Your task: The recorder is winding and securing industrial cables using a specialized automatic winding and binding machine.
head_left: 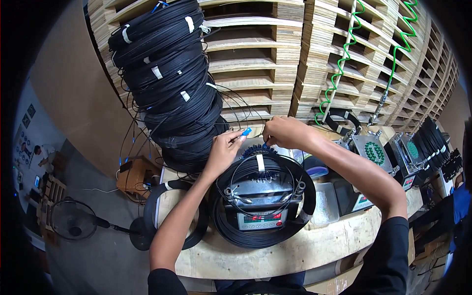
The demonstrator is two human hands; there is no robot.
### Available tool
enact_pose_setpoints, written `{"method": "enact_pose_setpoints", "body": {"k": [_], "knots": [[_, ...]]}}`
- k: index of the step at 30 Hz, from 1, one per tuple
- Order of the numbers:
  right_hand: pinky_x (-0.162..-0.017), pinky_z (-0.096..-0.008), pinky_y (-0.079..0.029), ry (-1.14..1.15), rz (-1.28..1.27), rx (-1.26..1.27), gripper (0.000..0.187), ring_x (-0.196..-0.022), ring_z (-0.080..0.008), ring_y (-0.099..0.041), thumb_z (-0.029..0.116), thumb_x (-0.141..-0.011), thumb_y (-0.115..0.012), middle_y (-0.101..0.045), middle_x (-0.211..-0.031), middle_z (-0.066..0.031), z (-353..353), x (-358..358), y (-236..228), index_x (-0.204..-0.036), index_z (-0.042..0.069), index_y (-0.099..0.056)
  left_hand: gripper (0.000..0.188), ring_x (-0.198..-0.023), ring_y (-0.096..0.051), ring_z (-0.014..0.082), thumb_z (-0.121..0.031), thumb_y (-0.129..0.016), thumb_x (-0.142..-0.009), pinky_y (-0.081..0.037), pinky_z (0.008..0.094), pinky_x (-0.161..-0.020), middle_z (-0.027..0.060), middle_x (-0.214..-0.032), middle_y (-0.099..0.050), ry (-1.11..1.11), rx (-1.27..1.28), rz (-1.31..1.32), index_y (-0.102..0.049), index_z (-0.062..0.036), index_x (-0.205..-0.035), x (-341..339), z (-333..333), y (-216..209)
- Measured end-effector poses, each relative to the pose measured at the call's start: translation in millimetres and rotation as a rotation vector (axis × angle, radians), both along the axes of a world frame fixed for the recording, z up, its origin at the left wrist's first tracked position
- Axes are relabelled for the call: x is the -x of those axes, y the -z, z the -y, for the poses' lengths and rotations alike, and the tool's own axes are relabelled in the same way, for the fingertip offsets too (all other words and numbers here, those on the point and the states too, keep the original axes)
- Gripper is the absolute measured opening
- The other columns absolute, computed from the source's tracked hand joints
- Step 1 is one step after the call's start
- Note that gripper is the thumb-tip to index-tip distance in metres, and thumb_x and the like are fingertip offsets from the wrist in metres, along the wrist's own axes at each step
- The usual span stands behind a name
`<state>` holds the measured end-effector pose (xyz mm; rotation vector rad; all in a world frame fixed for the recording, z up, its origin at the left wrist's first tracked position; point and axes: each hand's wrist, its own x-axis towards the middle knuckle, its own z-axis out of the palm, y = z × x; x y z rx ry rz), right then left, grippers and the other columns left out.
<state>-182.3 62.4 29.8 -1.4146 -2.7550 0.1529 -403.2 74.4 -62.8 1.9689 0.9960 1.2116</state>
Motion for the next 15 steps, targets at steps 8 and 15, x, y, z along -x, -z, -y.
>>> {"method": "enact_pose_setpoints", "body": {"k": [8,15], "knots": [[-0.073,-0.0436,-0.058,0.023,0.311,-0.059,0.024,-0.091,-0.0334,-0.072,0.014,-0.074,-0.075,-0.072,-0.097,-0.0180,0.9,44.9,-10.5,-0.094,0.003,-0.071,0.024,-0.067,-0.064,0.0213,-0.009,-0.065,-0.092,-0.048,0.0319,-0.061,0.0205,-0.085,-0.068,-0.008,-0.120,-0.094,-0.068,0.0055,-0.111,3.2,0.8,-2.3],[-0.069,-0.0433,-0.059,0.071,0.257,-0.094,0.024,-0.091,-0.0339,-0.072,0.012,-0.074,-0.074,-0.073,-0.095,-0.0176,-3.2,42.4,8.2,-0.096,0.002,-0.072,0.026,-0.071,-0.065,0.0129,-0.011,-0.067,-0.091,-0.051,0.0296,-0.066,0.0143,-0.084,-0.072,-0.009,0.059,-0.188,-0.069,0.0029,-0.114,4.2,10.6,-24.1]]}}
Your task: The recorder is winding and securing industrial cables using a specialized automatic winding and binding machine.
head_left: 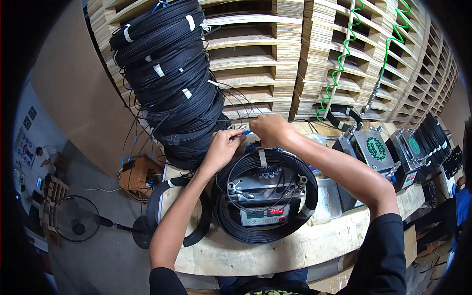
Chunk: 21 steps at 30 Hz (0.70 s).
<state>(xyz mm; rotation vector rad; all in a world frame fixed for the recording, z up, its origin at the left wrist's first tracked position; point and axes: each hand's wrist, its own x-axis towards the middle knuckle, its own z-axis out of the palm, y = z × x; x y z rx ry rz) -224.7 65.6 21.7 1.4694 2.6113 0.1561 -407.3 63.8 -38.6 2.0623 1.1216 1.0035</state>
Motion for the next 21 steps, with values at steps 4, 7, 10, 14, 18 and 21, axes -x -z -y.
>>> {"method": "enact_pose_setpoints", "body": {"k": [4,7,10,14,18,21], "knots": [[-0.074,-0.0427,-0.058,0.085,-0.308,0.083,0.022,-0.090,-0.0362,-0.071,0.010,-0.073,-0.073,-0.071,-0.092,-0.0210,-7.1,-32.3,27.4,-0.093,0.001,-0.072,0.024,-0.063,-0.063,0.0099,-0.013,-0.071,-0.089,-0.050,0.0287,-0.060,0.0125,-0.077,-0.072,0.084,0.031,-0.071,-0.072,-0.0002,-0.109,-1.2,-2.5,-20.0],[-0.077,-0.0394,-0.056,0.043,-0.588,0.159,0.027,-0.087,-0.0350,-0.071,0.011,-0.073,-0.072,-0.071,-0.092,-0.0238,-3.3,-52.5,37.3,-0.099,0.001,-0.074,0.022,-0.066,-0.069,0.0212,-0.013,-0.074,-0.084,-0.052,0.0338,-0.063,0.0182,-0.076,-0.071,0.151,-0.122,-0.224,-0.074,0.0020,-0.100,-2.6,-8.2,-34.4],[-0.076,-0.0313,-0.055,0.094,-0.746,0.319,0.039,-0.078,-0.0183,-0.070,0.005,-0.078,-0.066,-0.073,-0.086,-0.0166,22.2,-56.6,15.6,-0.117,0.001,-0.069,0.018,-0.077,-0.071,0.0353,-0.009,-0.075,-0.079,-0.054,0.0395,-0.072,0.0256,-0.082,-0.069,0.183,-0.101,-0.497,-0.074,0.0035,-0.092,-13.2,-4.9,-52.7],[-0.084,-0.0279,-0.054,0.055,-0.890,0.476,0.048,-0.088,-0.0141,-0.067,-0.002,-0.081,-0.063,-0.074,-0.101,-0.0101,27.9,-73.8,19.3,-0.129,-0.003,-0.060,0.018,-0.078,-0.071,0.0353,-0.008,-0.075,-0.079,-0.055,0.0406,-0.075,0.0257,-0.084,-0.070,0.178,-0.163,-0.603,-0.074,0.0039,-0.092,-22.5,-4.2,-68.2],[-0.088,-0.0265,-0.053,0.057,-0.962,0.620,0.050,-0.098,-0.0141,-0.065,-0.006,-0.085,-0.058,-0.070,-0.113,-0.0104,23.3,-87.0,30.4,-0.134,-0.006,-0.054,0.016,-0.083,-0.071,0.0365,-0.008,-0.075,-0.079,-0.056,0.0425,-0.077,0.0246,-0.087,-0.070,0.168,-0.094,-0.715,-0.073,0.0038,-0.091,-32.8,-0.8,-77.5],[-0.088,-0.0266,-0.053,0.080,-1.060,0.661,0.051,-0.099,-0.0147,-0.065,-0.007,-0.085,-0.057,-0.069,-0.113,-0.0118,24.8,-86.8,33.8,-0.136,-0.005,-0.052,0.015,-0.087,-0.071,0.0373,-0.007,-0.074,-0.080,-0.056,0.0440,-0.078,0.0242,-0.088,-0.070,0.099,-0.100,-0.762,-0.073,0.0033,-0.090,-40.4,0.0,-74.2]]}}
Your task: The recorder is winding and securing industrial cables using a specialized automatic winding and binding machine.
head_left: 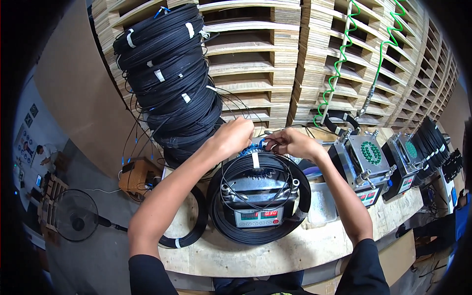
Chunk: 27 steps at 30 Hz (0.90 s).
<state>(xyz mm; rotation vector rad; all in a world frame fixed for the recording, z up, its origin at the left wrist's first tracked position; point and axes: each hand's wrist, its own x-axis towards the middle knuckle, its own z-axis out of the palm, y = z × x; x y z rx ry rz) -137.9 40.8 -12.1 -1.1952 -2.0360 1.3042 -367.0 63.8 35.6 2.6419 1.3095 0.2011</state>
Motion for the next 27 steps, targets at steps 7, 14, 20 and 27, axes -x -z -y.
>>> {"method": "enact_pose_setpoints", "body": {"k": [7,14,20,27], "knots": [[-0.087,-0.0253,-0.052,0.043,-0.142,0.021,0.051,-0.100,-0.0136,-0.064,-0.007,-0.087,-0.056,-0.069,-0.112,-0.0125,8.3,-0.2,7.1,-0.138,-0.005,-0.051,0.011,-0.088,-0.070,0.0382,-0.004,-0.072,-0.079,-0.057,0.0439,-0.075,0.0247,-0.088,-0.070,0.006,-0.143,-0.119,-0.071,0.0051,-0.085,-21.1,4.3,-5.4],[-0.085,-0.0234,-0.051,0.089,-0.157,0.006,0.050,-0.098,-0.0116,-0.064,-0.007,-0.086,-0.057,-0.070,-0.111,-0.0107,12.8,2.6,7.3,-0.136,-0.006,-0.053,0.009,-0.083,-0.071,0.0347,0.001,-0.070,-0.073,-0.057,0.0422,-0.072,0.0207,-0.088,-0.071,0.055,-0.115,-0.105,-0.072,0.0006,-0.082,-15.2,-8.0,-1.0],[-0.083,-0.0223,-0.051,0.102,-0.162,0.013,0.051,-0.097,-0.0108,-0.064,-0.008,-0.083,-0.055,-0.070,-0.111,-0.0102,11.1,2.5,14.0,-0.134,-0.006,-0.054,0.010,-0.085,-0.071,0.0340,0.002,-0.069,-0.071,-0.057,0.0419,-0.072,0.0182,-0.085,-0.071,0.104,-0.125,-0.076,-0.072,-0.0015,-0.080,-12.4,-7.2,2.7],[-0.083,-0.0221,-0.051,0.136,-0.185,0.029,0.045,-0.098,-0.0111,-0.065,-0.006,-0.084,-0.056,-0.071,-0.108,-0.0099,12.7,3.7,14.3,-0.129,-0.007,-0.058,0.012,-0.083,-0.070,0.0366,0.002,-0.063,-0.076,-0.056,0.0435,-0.069,0.0208,-0.088,-0.070,0.166,-0.274,-0.229,-0.073,-0.0024,-0.082,-28.6,3.5,-5.2]]}}
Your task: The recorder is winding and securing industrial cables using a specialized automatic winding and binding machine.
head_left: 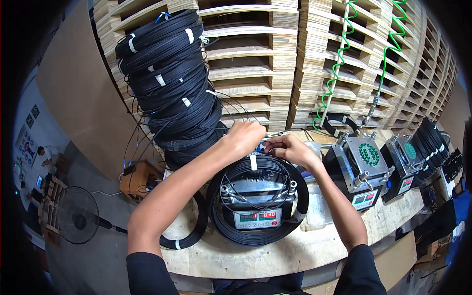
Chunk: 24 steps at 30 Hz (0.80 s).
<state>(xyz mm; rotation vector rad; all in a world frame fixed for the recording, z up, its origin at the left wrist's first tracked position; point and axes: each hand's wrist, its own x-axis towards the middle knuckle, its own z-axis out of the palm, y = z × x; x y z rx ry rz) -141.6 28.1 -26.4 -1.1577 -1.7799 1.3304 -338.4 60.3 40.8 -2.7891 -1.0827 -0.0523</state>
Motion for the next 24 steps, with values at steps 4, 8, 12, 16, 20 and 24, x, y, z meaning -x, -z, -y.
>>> {"method": "enact_pose_setpoints", "body": {"k": [4,8,12,16,20,24], "knots": [[-0.086,-0.0231,-0.051,-0.001,0.050,-0.046,0.044,-0.099,-0.0119,-0.066,-0.006,-0.085,-0.057,-0.071,-0.107,-0.0102,2.9,3.2,-3.2,-0.129,-0.007,-0.058,0.010,-0.081,-0.071,0.0344,0.004,-0.066,-0.073,-0.056,0.0420,-0.066,0.0214,-0.087,-0.070,0.031,0.002,0.040,-0.072,-0.0004,-0.080,-6.4,-7.7,6.6],[-0.087,-0.0240,-0.052,0.025,-0.040,-0.035,0.040,-0.098,-0.0126,-0.066,-0.005,-0.086,-0.058,-0.071,-0.107,-0.0101,1.9,1.4,5.1,-0.126,-0.008,-0.059,0.015,-0.077,-0.073,0.0275,-0.001,-0.078,-0.069,-0.057,0.0367,-0.067,0.0210,-0.083,-0.072,-0.051,0.331,0.253,-0.073,0.0017,-0.083,13.8,-26.1,11.3],[-0.088,-0.0242,-0.052,0.055,-0.064,-0.043,0.035,-0.098,-0.0129,-0.066,-0.002,-0.089,-0.059,-0.071,-0.107,-0.0100,3.5,2.6,5.9,-0.123,-0.008,-0.061,0.020,-0.073,-0.073,0.0260,-0.008,-0.084,-0.070,-0.057,0.0351,-0.070,0.0212,-0.079,-0.072,-0.141,0.430,0.392,-0.074,0.0035,-0.084,26.6,-31.2,23.6],[-0.088,-0.0244,-0.052,0.082,-0.049,-0.053,0.034,-0.097,-0.0130,-0.066,0.000,-0.091,-0.060,-0.071,-0.106,-0.0102,5.2,3.3,7.7,-0.124,-0.007,-0.062,0.016,-0.072,-0.072,0.0283,-0.006,-0.082,-0.071,-0.056,0.0375,-0.071,0.0229,-0.078,-0.071,-0.103,0.391,0.360,-0.074,0.0042,-0.080,21.8,-22.5,19.2],[-0.088,-0.0250,-0.052,0.100,-0.061,-0.053,0.034,-0.097,-0.0129,-0.066,0.001,-0.091,-0.061,-0.071,-0.106,-0.0106,6.4,4.4,8.9,-0.124,-0.007,-0.062,0.015,-0.071,-0.071,0.0309,-0.004,-0.081,-0.070,-0.056,0.0385,-0.069,0.0239,-0.076,-0.069,-0.116,0.374,0.375,-0.074,0.0041,-0.081,16.9,-20.0,20.7],[-0.089,-0.0252,-0.052,0.100,-0.040,-0.061,0.033,-0.098,-0.0132,-0.066,0.002,-0.092,-0.061,-0.071,-0.105,-0.0110,7.7,7.0,6.4,-0.123,-0.007,-0.062,0.015,-0.074,-0.071,0.0331,-0.003,-0.081,-0.069,-0.055,0.0392,-0.071,0.0236,-0.077,-0.069,-0.135,0.432,0.396,-0.072,0.0046,-0.078,22.1,-25.8,25.8]]}}
